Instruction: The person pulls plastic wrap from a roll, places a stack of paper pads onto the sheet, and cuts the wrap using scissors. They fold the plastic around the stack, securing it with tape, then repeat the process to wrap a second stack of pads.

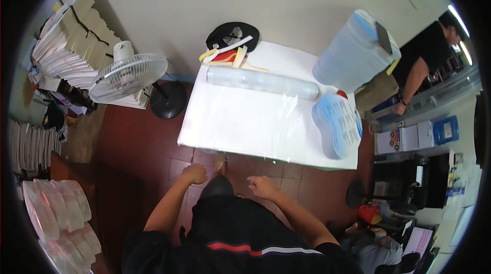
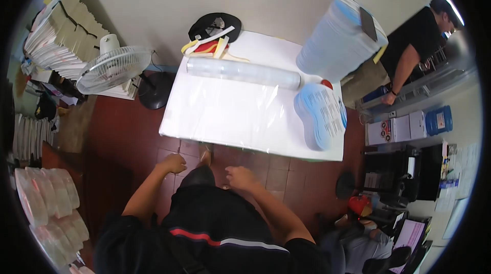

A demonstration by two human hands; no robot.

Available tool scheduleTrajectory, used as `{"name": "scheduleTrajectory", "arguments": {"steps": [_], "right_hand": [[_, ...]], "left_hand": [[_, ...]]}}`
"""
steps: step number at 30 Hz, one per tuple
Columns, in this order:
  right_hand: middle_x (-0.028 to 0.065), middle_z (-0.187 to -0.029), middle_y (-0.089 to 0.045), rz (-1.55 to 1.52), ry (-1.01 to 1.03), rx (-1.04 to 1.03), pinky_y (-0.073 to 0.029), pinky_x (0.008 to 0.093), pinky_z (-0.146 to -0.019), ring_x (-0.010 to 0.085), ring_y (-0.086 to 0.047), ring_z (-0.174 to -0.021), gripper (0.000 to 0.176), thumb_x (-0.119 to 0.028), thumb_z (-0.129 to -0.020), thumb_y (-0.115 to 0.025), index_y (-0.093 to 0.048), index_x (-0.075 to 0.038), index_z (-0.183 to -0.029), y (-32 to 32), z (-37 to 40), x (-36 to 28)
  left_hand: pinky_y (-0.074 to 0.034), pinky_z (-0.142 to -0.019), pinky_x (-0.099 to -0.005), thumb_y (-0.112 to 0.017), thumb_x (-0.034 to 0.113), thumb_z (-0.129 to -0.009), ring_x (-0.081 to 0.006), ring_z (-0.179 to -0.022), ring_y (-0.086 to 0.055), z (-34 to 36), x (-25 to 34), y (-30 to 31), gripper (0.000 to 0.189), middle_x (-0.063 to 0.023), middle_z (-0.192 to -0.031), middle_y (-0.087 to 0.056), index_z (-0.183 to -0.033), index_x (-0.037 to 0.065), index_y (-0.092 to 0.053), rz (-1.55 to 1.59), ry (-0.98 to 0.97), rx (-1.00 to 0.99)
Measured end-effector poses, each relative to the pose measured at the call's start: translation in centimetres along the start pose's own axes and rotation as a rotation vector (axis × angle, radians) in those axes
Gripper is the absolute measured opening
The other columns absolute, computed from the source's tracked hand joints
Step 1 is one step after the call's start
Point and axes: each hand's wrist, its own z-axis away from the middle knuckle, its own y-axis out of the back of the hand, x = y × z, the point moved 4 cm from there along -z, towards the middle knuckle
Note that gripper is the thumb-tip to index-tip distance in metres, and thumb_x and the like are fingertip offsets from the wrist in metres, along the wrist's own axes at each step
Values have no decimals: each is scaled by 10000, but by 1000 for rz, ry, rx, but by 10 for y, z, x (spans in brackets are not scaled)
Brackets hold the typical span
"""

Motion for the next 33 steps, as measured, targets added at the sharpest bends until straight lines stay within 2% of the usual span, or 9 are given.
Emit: {"name": "scheduleTrajectory", "arguments": {"steps": [3,5,9,12,17,20,24,29,33], "right_hand": [[128,-1042,-746,-50,96,49,-560,413,-853,333,-712,-951,309,-182,-900,-669,-697,-73,-1187,36,-45,-37],[141,-998,-749,-105,159,118,-566,399,-817,326,-722,-919,236,-169,-912,-674,-719,-55,-1114,60,-71,-58],[140,-886,-743,-345,164,541,-563,351,-699,259,-723,-756,168,-137,-889,-731,-730,-33,-1021,149,-146,-66],[116,-765,-713,-242,93,796,-559,339,-629,225,-690,-622,207,-192,-847,-791,-730,-37,-970,246,-230,-69],[194,-1125,-676,83,-333,553,-560,399,-868,301,-684,-1026,835,-591,-722,-809,-594,38,-1228,310,-381,-53],[223,-1309,-576,179,-448,339,-511,432,-996,364,-607,-1186,1043,-664,-686,-790,-462,66,-1355,311,-431,-53],[206,-1305,-586,150,-395,132,-519,438,-997,354,-632,-1169,913,-462,-754,-809,-421,58,-1396,289,-476,-33],[212,-1093,-707,-22,-328,209,-548,470,-922,394,-674,-1056,370,-206,-772,-736,-707,-69,-1115,294,-482,26],[68,-826,-705,-527,-191,125,-523,330,-724,179,-661,-765,182,-113,-773,-724,-710,-41,-939,340,-483,46]], "left_hand": [[-570,-788,-415,-694,263,-837,-329,-847,-733,15,-3,105,261,-164,-918,-744,-1010,83,-773,360,-60,174],[-564,-713,-409,-747,259,-822,-307,-730,-723,-1,-16,173,238,-143,-792,-729,-970,76,-778,447,-81,560],[-539,-665,-405,-800,138,-773,-313,-697,-677,-74,-34,305,233,-137,-828,-705,-986,52,-764,471,-174,1037],[-548,-808,-407,-819,154,-755,-303,-926,-693,-151,-32,378,323,-135,-1019,-716,-1065,92,-754,324,-54,894],[-543,-933,-415,-862,215,-718,-306,-1098,-668,-252,-23,408,420,-117,-1158,-696,-1118,152,-746,106,57,632],[-549,-941,-406,-901,281,-656,-301,-1091,-680,-287,-13,410,450,-116,-1138,-706,-1052,143,-736,-77,36,460],[-549,-914,-429,-914,264,-612,-331,-1028,-693,-325,-12,399,461,-119,-1055,-719,-1008,126,-722,-175,78,316],[-558,-808,-437,-816,203,-723,-333,-883,-702,-316,-11,416,199,-130,-905,-726,-896,118,-765,-32,-54,412],[-561,-783,-450,-766,185,-774,-353,-855,-699,-308,1,453,115,-132,-846,-720,-876,131,-778,103,-200,486]]}}
